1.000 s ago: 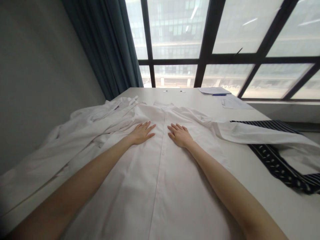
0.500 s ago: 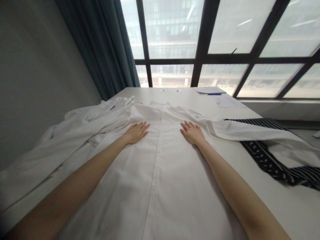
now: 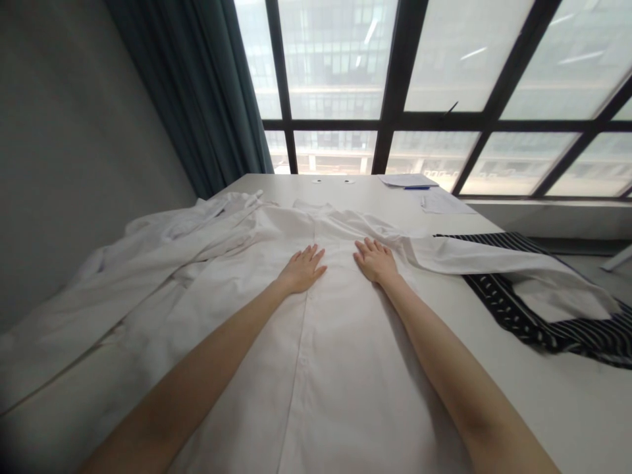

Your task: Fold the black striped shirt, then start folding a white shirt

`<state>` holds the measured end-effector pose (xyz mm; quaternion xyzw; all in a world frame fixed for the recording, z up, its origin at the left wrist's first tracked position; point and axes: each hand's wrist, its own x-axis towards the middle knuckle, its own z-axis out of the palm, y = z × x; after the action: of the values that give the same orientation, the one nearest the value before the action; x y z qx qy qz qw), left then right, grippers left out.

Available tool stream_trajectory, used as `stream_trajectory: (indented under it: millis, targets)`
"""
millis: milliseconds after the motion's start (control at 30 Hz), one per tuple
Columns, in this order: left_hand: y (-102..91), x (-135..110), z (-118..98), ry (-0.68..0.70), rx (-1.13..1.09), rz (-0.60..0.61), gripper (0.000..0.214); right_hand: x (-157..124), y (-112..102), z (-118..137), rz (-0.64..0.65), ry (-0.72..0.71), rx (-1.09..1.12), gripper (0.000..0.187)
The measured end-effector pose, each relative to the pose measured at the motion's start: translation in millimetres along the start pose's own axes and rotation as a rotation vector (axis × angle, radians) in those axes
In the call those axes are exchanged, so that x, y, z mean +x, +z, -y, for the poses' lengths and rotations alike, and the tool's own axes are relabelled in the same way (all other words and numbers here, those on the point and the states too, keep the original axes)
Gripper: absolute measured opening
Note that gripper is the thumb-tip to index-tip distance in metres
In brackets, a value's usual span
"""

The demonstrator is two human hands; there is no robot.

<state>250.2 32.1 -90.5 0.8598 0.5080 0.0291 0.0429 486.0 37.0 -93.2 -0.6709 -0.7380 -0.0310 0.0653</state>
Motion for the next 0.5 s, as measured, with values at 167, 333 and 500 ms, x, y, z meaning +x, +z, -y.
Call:
stream_trajectory:
  millis: [167,333,500]
  targets:
    - [-0.2,0.1,1.8,0.005,0.008,-0.001,0.066,-9.1,-2.2,22.5,-0.039,0.017,-0.014,0.052]
    - [0.8,0.1,0.2,0.003,0.018,-0.010,0.066,-18.4,-2.1,41.5,0.047,-0.166,0.043,0.051]
    - [-1.2,-1.4,2.3,0.001,0.018,0.011,0.070,-20.9,-5.0,29.6,0.093,-0.142,0.056,0.057]
